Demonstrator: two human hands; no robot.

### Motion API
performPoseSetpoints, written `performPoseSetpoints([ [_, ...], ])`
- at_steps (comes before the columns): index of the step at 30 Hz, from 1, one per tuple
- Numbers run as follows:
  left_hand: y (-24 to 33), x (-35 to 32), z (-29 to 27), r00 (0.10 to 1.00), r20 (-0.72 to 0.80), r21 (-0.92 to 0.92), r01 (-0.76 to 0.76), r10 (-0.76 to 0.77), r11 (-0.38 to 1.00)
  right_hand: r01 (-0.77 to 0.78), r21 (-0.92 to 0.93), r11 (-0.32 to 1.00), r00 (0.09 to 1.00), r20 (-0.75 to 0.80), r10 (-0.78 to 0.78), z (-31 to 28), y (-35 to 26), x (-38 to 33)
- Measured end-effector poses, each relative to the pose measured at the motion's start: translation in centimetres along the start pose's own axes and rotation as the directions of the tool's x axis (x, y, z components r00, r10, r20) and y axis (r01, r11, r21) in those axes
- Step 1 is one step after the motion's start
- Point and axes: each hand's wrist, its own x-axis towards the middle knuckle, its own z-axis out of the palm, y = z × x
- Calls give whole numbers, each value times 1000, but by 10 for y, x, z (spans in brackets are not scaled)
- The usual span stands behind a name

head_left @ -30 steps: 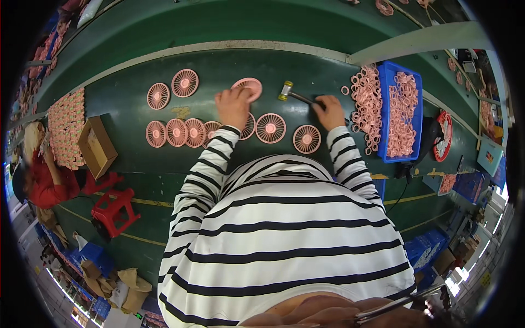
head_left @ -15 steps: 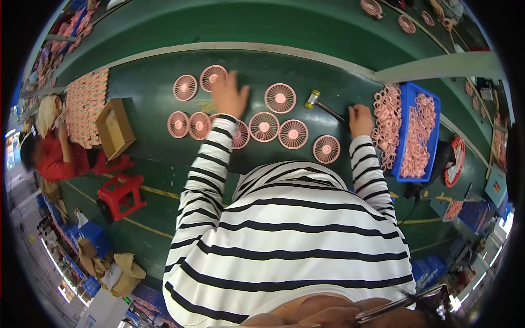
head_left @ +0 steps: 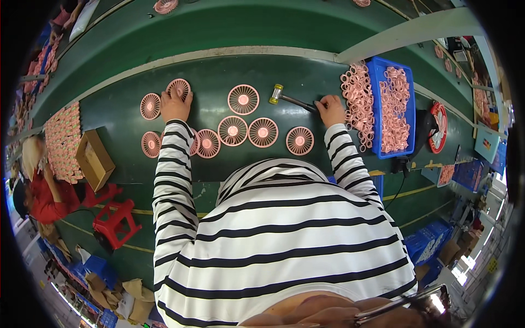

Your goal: The person assembles fan grilles by inserting components and tapping them with a small mallet, transfers grilles from a bin into a basket, and fits small inserts onto the grilles by hand.

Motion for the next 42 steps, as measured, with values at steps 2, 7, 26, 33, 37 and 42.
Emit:
performPoseSetpoints([
  [2,2,-1,-5,998,-7,101,-69,70,992,-41,-93,995,996,72,48,2,1,3],
  [7,6,2,-15,996,75,106,-56,48,993,-37,-4,999,999,2,37,4,2,5],
  [26,114,-90,-83,972,122,-921,187,-202,343,5,-24,1000,998,60,-4,-10,10,3],
  [33,171,-116,-122,959,282,-959,282,12,30,152,292,944,984,49,-174,-38,-39,-3],
  [37,192,-122,-147,954,288,-955,281,79,96,389,487,782,913,-87,-399,-84,-102,-24],
  [42,210,-124,-174,908,377,-926,374,185,48,610,470,638,774,-183,-606,-113,-149,-50],
])
